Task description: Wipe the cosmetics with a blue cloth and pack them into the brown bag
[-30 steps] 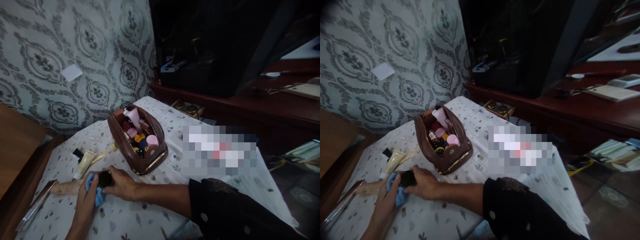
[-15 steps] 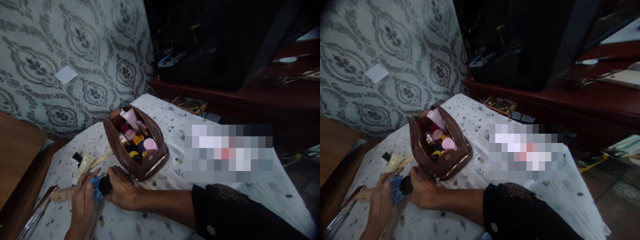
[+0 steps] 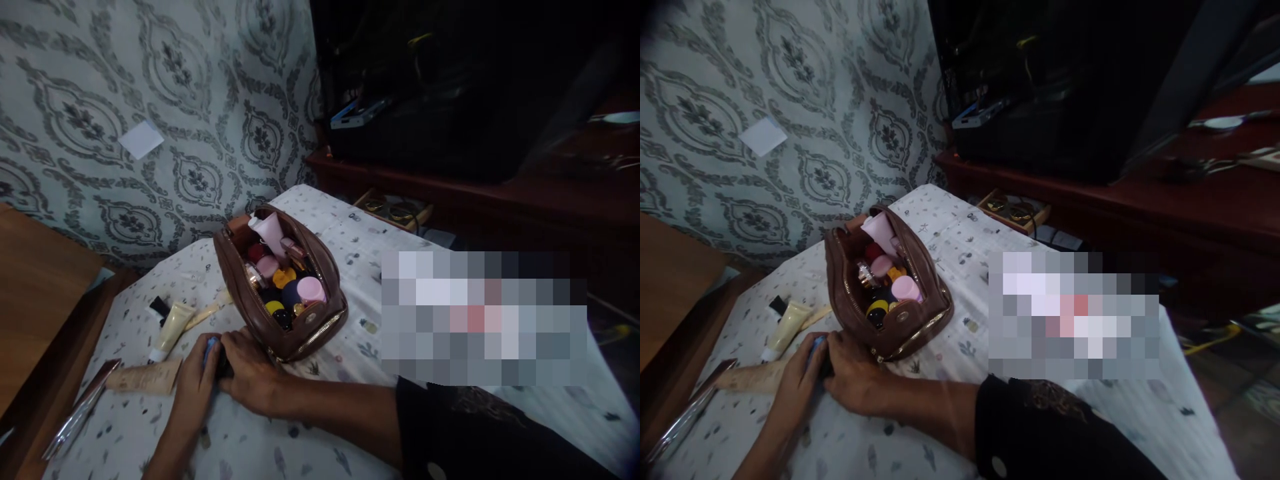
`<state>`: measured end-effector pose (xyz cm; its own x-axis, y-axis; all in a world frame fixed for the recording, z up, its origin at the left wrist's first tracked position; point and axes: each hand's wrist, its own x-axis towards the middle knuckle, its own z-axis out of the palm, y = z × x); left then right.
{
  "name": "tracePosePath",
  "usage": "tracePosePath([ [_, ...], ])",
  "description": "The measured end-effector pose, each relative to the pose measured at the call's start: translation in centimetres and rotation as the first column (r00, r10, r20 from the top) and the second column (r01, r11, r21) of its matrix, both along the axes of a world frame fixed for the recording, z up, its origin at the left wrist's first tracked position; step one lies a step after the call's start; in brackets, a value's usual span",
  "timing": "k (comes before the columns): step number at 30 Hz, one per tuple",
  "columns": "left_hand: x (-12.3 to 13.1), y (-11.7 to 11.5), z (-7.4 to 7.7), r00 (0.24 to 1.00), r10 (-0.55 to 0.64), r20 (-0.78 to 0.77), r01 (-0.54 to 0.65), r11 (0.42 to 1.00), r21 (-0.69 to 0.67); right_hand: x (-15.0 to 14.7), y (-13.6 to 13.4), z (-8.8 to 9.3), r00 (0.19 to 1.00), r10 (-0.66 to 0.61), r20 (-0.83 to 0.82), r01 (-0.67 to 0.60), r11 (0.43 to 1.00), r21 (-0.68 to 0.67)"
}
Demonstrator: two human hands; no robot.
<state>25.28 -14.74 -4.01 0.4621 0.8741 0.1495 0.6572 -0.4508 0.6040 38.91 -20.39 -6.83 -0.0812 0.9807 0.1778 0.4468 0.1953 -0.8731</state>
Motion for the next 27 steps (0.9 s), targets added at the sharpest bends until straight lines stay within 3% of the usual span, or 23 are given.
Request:
tracePosePath([
  [6,-0.4,1.5,0.6,0.991,0.060,0.118,-0.039,0.985,-0.169,0.4,-0.3,0.2,0.998,0.006,-0.066,-0.008,1.000,-0.028],
  [14,-1.3,2.6,-0.1,0.942,0.199,0.269,-0.090,0.926,-0.367,0.0,-0.5,-1.2,0.999,0.033,-0.025,-0.030,0.997,0.077],
  [22,-1.6,2.4,-0.4,0.872,0.310,0.380,-0.103,0.873,-0.476,0.4,-0.5,-0.5,0.973,-0.008,-0.231,0.034,0.994,0.108],
  [27,-1.9,2.2,-1.1,0.783,0.471,0.406,-0.148,0.775,-0.614,0.7,-0.9,0.2,0.983,0.013,-0.181,0.023,0.980,0.196],
])
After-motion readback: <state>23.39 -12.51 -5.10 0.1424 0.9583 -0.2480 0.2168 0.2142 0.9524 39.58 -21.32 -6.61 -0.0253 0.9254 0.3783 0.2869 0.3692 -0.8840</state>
